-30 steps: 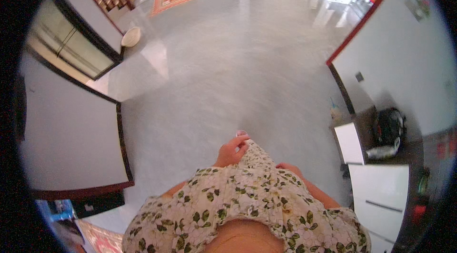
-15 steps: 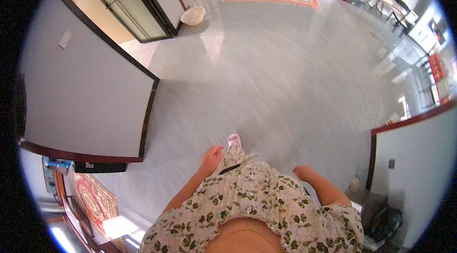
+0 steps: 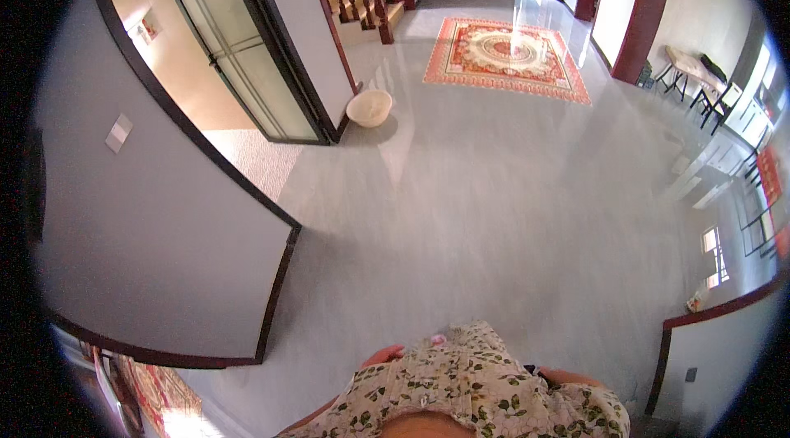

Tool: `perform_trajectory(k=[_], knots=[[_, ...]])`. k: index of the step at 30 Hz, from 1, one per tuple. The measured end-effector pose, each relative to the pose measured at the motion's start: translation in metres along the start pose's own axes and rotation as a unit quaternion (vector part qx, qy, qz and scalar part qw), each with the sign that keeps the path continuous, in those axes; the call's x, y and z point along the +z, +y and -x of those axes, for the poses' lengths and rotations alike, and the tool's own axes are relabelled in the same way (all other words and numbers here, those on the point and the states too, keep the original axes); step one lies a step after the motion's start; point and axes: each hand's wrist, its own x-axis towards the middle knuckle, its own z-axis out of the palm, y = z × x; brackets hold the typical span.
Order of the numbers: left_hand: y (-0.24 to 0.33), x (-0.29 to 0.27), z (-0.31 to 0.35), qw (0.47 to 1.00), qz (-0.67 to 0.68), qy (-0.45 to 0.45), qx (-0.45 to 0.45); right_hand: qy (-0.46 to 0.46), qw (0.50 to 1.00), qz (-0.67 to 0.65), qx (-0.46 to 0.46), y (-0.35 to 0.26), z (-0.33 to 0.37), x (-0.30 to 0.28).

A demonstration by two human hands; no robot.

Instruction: The person rolls up a dark gray mat and secures it with a white string. The person then walks to a bathroom and washes their hands at a sink.

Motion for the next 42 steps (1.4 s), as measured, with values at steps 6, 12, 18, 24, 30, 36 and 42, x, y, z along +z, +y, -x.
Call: perform_trajectory(k=[6, 12, 18, 24, 30, 36, 42], knots=[[0.015, -0.033, -0.099, 0.995, -0.091, -0.02, -0.021, 0.014, 0.998, -0.02, 0.055, -0.042, -0.068, -0.052], [0.029, -0.06, -0.193, 0.974, -0.22, -0.018, -0.047, 0.009, 0.993, -0.01, 0.116, -0.062, -0.148, -0.126], [0.044, -0.091, -0.26, 0.932, -0.354, -0.048, -0.06, 0.005, 0.998, 0.007, 0.065, -0.132, -0.226, -0.176], [0.048, -0.114, -0.332, 0.907, -0.412, -0.067, -0.054, -0.01, 1.0, 0.016, -0.023, -0.243, -0.304, -0.196], [0.128, -0.177, -0.397, 0.956, -0.276, 0.098, -0.001, -0.026, 0.999, 0.02, -0.042, -0.326, -0.362, -0.182], [0.1, -0.239, -0.477, 0.963, -0.248, 0.104, 0.029, -0.014, 1.0, -0.001, 0.009, -0.384, -0.389, -0.169], [0.1, -0.271, -0.543, 0.945, -0.328, 0.013, -0.005, 0.016, 0.998, -0.033, 0.056, -0.411, -0.42, -0.185]])
